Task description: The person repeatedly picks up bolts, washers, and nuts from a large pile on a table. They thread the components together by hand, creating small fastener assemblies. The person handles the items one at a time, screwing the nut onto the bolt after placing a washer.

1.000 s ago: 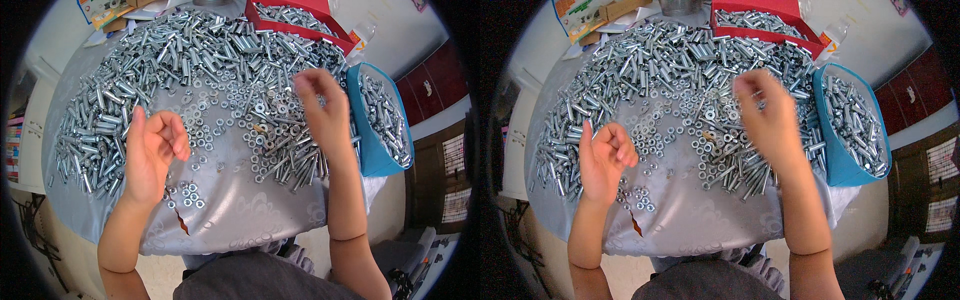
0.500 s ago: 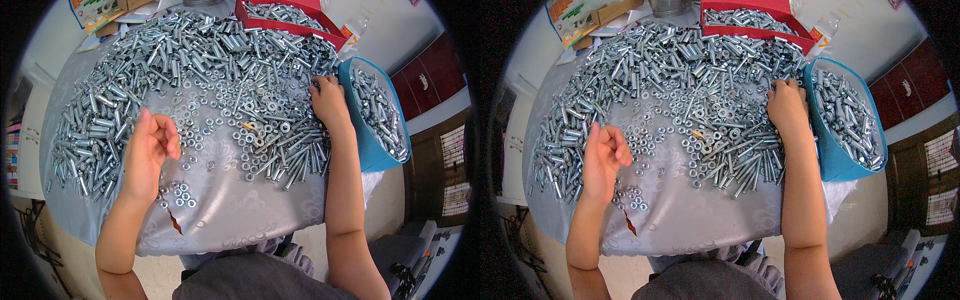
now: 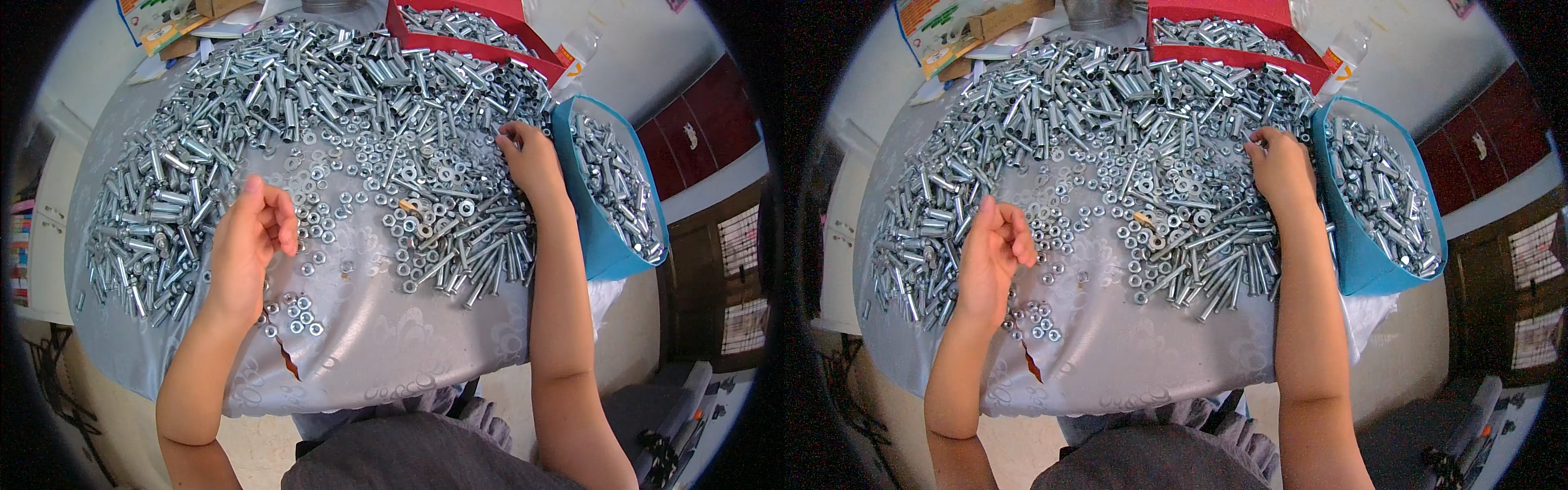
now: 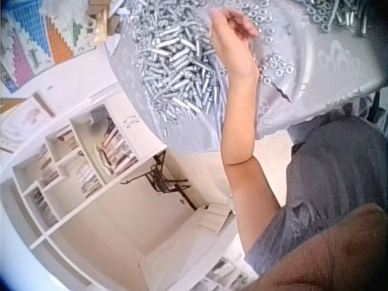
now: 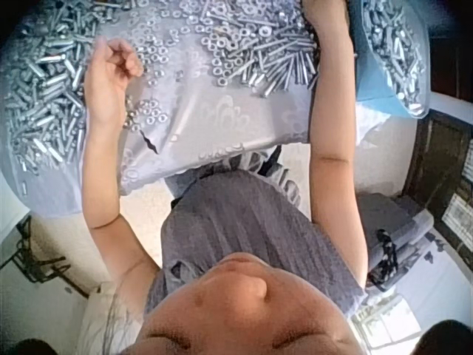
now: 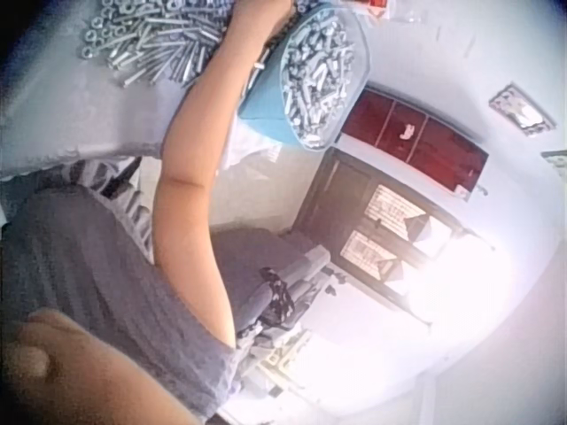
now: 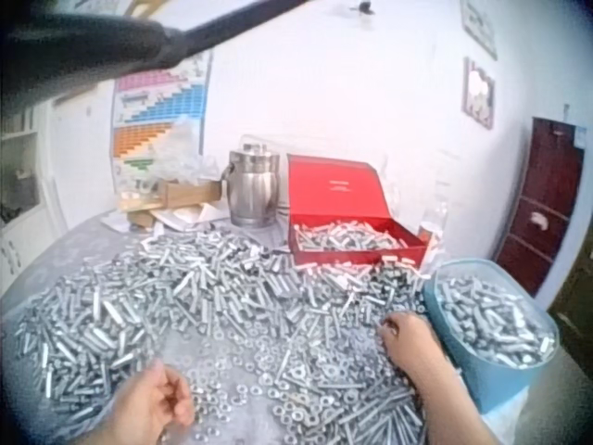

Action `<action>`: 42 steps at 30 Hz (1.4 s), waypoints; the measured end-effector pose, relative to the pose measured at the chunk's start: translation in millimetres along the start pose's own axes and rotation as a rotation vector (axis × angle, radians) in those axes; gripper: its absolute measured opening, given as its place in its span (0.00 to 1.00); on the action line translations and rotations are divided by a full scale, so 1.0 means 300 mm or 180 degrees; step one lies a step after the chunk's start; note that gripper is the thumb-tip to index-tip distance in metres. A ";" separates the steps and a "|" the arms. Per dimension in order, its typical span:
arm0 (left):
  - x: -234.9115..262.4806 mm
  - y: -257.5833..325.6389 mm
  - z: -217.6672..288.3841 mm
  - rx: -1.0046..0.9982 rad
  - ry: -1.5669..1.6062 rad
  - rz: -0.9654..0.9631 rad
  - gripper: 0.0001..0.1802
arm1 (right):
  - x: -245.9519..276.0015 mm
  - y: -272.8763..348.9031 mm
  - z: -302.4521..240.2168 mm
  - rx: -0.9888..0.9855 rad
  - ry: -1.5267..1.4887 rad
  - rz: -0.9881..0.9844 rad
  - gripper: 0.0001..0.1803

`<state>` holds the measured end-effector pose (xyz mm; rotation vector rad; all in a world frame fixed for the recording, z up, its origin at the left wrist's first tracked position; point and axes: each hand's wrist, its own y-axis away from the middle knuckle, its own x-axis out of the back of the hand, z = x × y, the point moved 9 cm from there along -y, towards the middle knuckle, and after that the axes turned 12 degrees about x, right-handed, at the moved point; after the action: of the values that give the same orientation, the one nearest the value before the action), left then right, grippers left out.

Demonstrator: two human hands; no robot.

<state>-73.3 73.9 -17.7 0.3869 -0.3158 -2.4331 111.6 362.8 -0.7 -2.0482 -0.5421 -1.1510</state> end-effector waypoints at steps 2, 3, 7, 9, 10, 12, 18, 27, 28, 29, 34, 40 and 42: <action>0.000 0.001 0.000 -0.0016 -0.0037 0.0014 0.24 | -0.001 0.006 -0.011 -0.0042 -0.0090 -0.0061 0.09; -0.004 0.001 0.000 -0.0023 -0.0057 0.0004 0.24 | 0.004 0.011 -0.019 0.0013 -0.0066 -0.0046 0.09; -0.004 0.002 -0.002 -0.0006 -0.0077 0.0019 0.23 | -0.004 0.011 -0.038 0.0228 0.0014 -0.0069 0.08; -0.002 0.000 -0.001 -0.0011 -0.0065 0.0033 0.23 | 0.001 0.012 -0.045 0.0316 -0.0033 -0.0006 0.08; -0.002 -0.001 0.000 -0.0014 -0.0059 0.0040 0.23 | 0.004 0.014 -0.049 0.0360 -0.0056 0.0026 0.08; -0.002 -0.001 -0.001 0.0014 -0.0081 0.0066 0.23 | 0.009 0.015 -0.050 0.0359 -0.0091 0.0090 0.08; -0.016 0.000 -0.006 0.0045 -0.0147 0.0006 0.23 | 0.015 0.017 -0.042 0.0351 -0.0128 0.0281 0.08; -0.083 0.031 -0.009 -0.0131 -0.0347 -0.0549 0.09 | 0.079 0.141 -0.492 0.1059 -0.2010 -0.0667 0.06; -0.111 0.053 -0.002 -0.0205 -0.0302 -0.0661 0.08 | 0.070 0.169 -0.561 0.1265 -0.2097 -0.0862 0.06; -0.134 0.067 0.003 -0.0269 -0.0252 -0.0817 0.08 | 0.070 0.194 -0.618 0.1509 -0.2246 -0.0979 0.06; -0.125 0.072 0.012 -0.0339 -0.0705 -0.0725 0.09 | 0.013 0.256 -0.700 0.2030 -0.2415 -0.0936 0.07; -0.092 0.106 0.063 -0.0823 -0.0625 -0.0465 0.09 | -0.053 0.296 -0.697 0.1597 -0.3556 -0.1585 0.33; -0.094 0.125 0.088 -0.1049 -0.0677 -0.0550 0.08 | -0.076 0.309 -0.702 0.1430 -0.3947 -0.1775 0.33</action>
<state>-40.3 66.6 24.3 0.0101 0.0341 -2.6411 42.9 142.7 17.6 -2.0266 -1.8344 0.1859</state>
